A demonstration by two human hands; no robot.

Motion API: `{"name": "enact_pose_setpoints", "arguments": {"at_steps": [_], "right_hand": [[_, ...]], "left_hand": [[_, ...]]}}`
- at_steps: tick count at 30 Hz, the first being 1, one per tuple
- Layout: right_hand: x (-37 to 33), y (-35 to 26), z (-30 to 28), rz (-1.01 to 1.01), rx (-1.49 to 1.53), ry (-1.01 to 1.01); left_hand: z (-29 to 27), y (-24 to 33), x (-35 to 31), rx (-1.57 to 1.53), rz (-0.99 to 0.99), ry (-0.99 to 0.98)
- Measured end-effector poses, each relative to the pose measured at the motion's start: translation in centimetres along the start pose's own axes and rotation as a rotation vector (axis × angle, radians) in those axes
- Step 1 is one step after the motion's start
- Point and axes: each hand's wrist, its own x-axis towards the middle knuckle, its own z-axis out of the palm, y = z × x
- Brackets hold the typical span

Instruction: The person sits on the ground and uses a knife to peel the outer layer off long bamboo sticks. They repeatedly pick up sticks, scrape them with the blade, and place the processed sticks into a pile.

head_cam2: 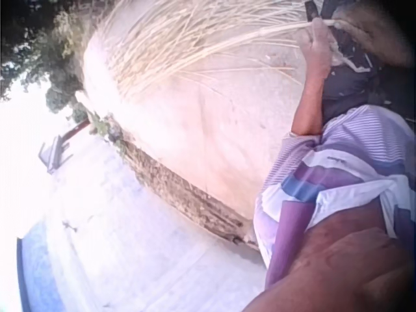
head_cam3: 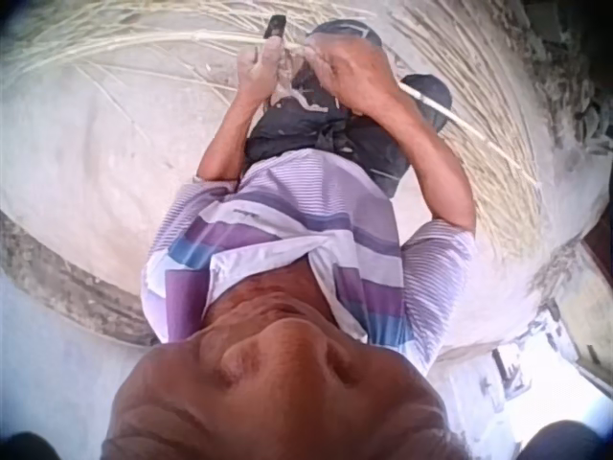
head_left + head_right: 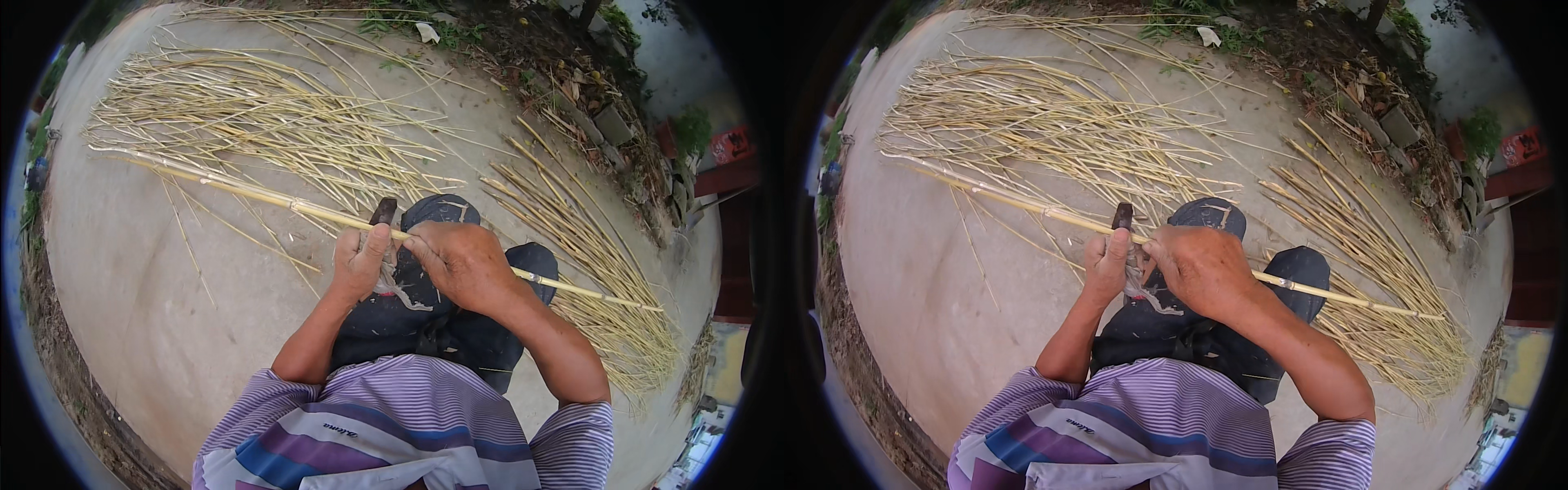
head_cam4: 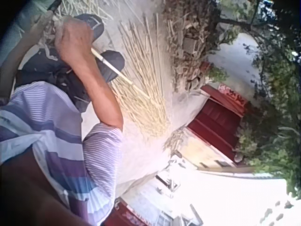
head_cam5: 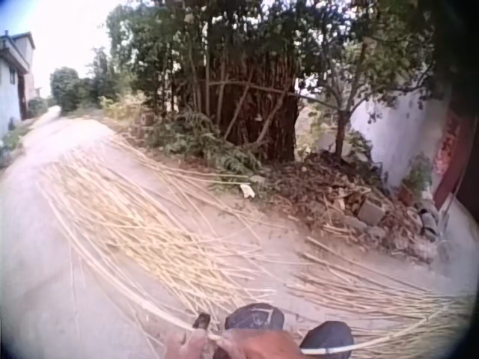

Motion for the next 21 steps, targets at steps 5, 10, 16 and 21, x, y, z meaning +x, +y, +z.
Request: {"name": "enact_pose_setpoints", "arguments": {"at_steps": [5, 10, 16, 21], "right_hand": [[-0.1, 0.3, -0.2, 0.002, -0.031, -0.008], [0.6, -0.2, 0.8, -0.037, 0.006, 0.009], [0.1, 0.0, 1.6, -0.054, -0.023, 0.05], [0.0, -0.1, 2.2, -0.064, -0.01, 0.025]], "left_hand": [[-1.2, -1.2, 0.1, -0.123, -0.177, -0.027], [0.2, -1.6, -0.5, -0.16, -0.104, -0.024], [0.5, -0.3, -0.8, -0.09, -0.064, -0.037], [0.9, -0.3, -1.5, -0.141, -0.055, 0.012]]}}
